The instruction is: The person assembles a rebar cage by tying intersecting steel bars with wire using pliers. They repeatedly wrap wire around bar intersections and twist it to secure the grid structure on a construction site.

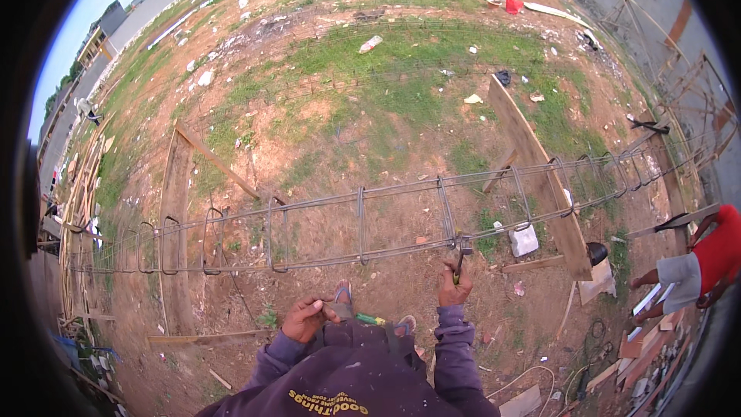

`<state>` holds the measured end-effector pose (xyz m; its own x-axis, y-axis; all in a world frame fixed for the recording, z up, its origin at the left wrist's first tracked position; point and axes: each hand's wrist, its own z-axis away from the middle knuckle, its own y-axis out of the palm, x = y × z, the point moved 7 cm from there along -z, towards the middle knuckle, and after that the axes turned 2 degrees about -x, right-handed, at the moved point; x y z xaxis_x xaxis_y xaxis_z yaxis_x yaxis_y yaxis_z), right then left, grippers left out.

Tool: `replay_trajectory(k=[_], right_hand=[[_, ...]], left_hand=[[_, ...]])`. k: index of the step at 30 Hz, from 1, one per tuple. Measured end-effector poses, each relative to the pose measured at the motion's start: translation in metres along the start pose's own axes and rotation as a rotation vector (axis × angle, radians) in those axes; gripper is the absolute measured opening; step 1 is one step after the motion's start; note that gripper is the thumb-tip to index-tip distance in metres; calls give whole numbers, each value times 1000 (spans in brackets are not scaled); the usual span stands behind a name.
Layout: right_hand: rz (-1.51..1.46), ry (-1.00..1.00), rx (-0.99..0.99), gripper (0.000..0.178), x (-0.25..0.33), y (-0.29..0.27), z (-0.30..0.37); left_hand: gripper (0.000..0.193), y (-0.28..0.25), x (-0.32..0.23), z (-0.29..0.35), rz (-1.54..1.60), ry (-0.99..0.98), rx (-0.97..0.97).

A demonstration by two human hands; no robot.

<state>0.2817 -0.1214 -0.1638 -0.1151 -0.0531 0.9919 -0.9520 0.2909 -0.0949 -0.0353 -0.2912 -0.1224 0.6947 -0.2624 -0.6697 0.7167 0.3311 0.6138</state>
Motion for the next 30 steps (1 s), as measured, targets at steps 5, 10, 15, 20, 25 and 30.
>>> replay_trajectory(k=[5, 10, 15, 20, 25, 30], right_hand=[[-150, -416, -186, 27, 124, -25, -15], [-558, -117, 105, 22, 156, -37, -32], [163, 228, 544, 36, 75, -23, 17], [545, 269, 676, 50, 3, 11, 77], [211, 239, 564, 62, -7, 40, 65], [380, 24, 530, 73, -4, 63, 54]], left_hand=[[18, -20, -18, -25, -155, -13, -199], [40, 12, -60, -73, -823, 308, -327], [50, 47, -71, -131, -1239, 501, -477], [55, 39, -48, -167, -1332, 346, -414], [52, 24, -34, -188, -1292, 242, -265], [47, 31, -35, -179, -1303, 346, -291]])
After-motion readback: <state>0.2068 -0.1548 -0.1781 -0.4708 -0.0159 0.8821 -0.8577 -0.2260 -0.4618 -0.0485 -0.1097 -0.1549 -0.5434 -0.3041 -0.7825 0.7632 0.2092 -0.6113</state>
